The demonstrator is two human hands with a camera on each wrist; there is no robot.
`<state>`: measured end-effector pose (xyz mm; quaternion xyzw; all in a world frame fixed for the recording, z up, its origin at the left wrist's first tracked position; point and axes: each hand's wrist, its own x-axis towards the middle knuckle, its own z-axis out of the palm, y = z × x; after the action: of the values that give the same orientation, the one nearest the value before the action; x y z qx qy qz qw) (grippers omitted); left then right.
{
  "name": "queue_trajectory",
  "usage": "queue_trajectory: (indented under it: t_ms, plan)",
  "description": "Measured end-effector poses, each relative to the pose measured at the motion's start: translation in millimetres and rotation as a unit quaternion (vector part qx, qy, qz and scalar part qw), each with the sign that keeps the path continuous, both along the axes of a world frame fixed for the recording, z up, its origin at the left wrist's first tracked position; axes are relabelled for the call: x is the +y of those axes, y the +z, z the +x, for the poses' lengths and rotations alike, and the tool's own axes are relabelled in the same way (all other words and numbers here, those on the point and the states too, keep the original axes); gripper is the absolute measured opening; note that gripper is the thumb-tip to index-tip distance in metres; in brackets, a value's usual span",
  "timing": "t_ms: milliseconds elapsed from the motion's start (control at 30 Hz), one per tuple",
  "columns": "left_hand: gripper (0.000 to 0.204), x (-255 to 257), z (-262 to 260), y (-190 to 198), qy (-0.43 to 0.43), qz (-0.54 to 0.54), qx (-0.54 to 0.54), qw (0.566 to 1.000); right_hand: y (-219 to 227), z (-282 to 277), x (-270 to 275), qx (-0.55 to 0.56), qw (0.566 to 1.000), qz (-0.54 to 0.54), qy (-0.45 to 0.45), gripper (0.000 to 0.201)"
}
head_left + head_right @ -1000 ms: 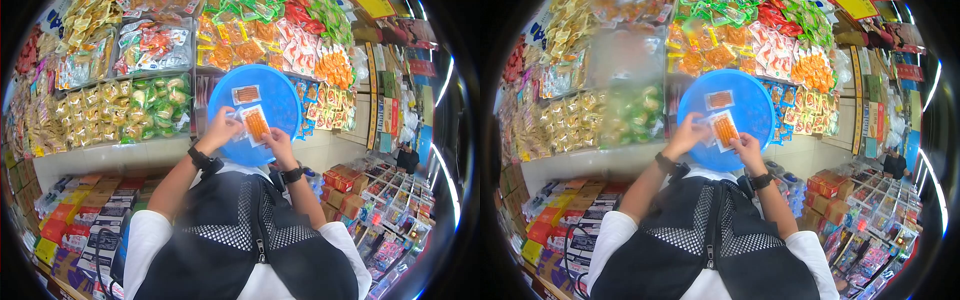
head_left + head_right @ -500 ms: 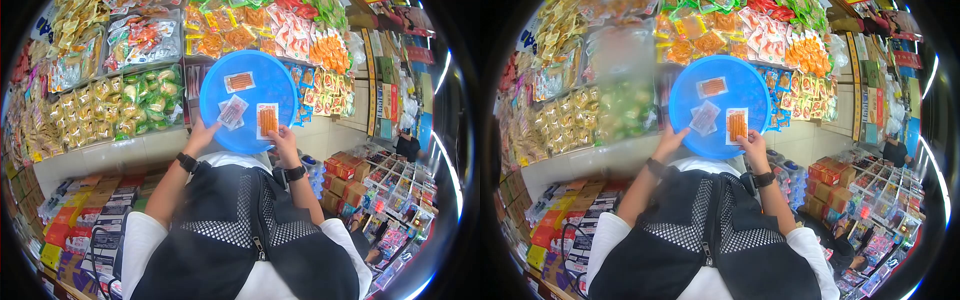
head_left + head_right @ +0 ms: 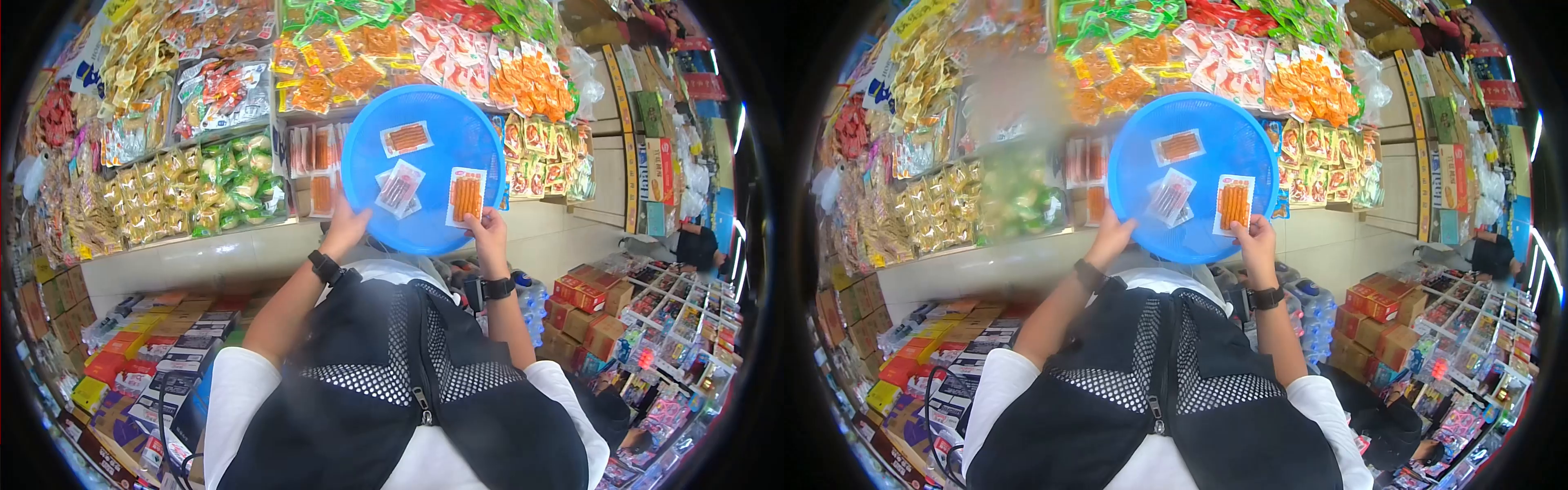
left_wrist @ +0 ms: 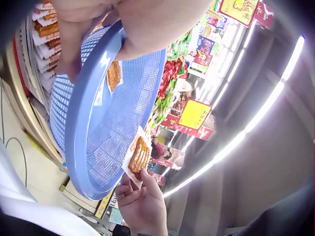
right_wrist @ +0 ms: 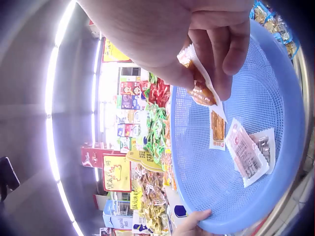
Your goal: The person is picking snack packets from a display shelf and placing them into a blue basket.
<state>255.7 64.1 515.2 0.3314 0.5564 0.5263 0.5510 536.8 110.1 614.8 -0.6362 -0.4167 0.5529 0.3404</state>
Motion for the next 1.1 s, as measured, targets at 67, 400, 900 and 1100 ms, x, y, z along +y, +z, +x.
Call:
queue_trajectory:
  t_ms: [67,400,900,1100]
  plan:
    - [0.056,5.9,13.6,10.1,-0.011,-0.013,-0.007,1.000,-2.1,11.8,-4.4,0.019,1.000,-0.009,-0.003,0.021]
    - [0.056,-0.9,39.0,-12.7,0.024,-0.105,0.056,0.993,-26.6,41.6,-15.5,0.106,0.991,-0.044,0.061,0.019]
    - [0.045,-37.6,-59.7,10.1,0.007,-0.267,0.008,0.964,11.1,-66.5,-0.5,0.056,0.968,-0.011,0.243,0.053]
    - [0.032,-73.6,-163.9,-8.5,-0.024,-0.239,0.063,0.969,13.3,-192.3,-8.2,-0.104,0.912,0.092,0.386,0.024]
